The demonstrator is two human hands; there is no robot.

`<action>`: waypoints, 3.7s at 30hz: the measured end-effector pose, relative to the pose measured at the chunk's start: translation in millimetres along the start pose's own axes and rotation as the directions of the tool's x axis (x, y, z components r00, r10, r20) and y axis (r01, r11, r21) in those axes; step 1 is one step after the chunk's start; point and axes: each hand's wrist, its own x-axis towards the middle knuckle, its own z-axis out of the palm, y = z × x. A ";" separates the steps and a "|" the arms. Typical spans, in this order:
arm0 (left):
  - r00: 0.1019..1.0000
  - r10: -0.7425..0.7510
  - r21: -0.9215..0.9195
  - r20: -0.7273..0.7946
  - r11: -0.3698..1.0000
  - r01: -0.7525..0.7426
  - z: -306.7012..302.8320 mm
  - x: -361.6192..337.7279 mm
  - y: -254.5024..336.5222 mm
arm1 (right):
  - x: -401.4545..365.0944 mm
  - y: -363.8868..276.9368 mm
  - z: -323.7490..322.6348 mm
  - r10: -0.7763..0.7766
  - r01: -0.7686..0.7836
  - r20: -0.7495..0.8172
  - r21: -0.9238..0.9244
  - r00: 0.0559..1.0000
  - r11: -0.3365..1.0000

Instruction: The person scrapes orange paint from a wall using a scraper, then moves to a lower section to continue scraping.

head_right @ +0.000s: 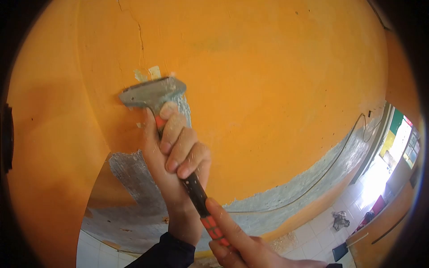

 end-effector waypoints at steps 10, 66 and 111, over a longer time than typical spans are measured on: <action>1.000 -0.018 -0.066 0.012 0.998 0.019 -9.4 -10.7 -4.0 | -9.8 1.5 8.6 0.034 -0.033 -0.001 0.168 0.999 0.985; 0.988 0.100 0.259 -0.117 0.963 -0.067 -3.8 -17.4 10.3 | 7.8 12.8 5.2 -0.035 0.035 0.003 0.100 0.999 0.994; 0.997 0.026 0.265 -0.074 0.964 -0.005 1.5 -8.8 22.0 | 13.9 14.9 20.2 -0.084 0.086 -0.040 0.056 0.996 0.995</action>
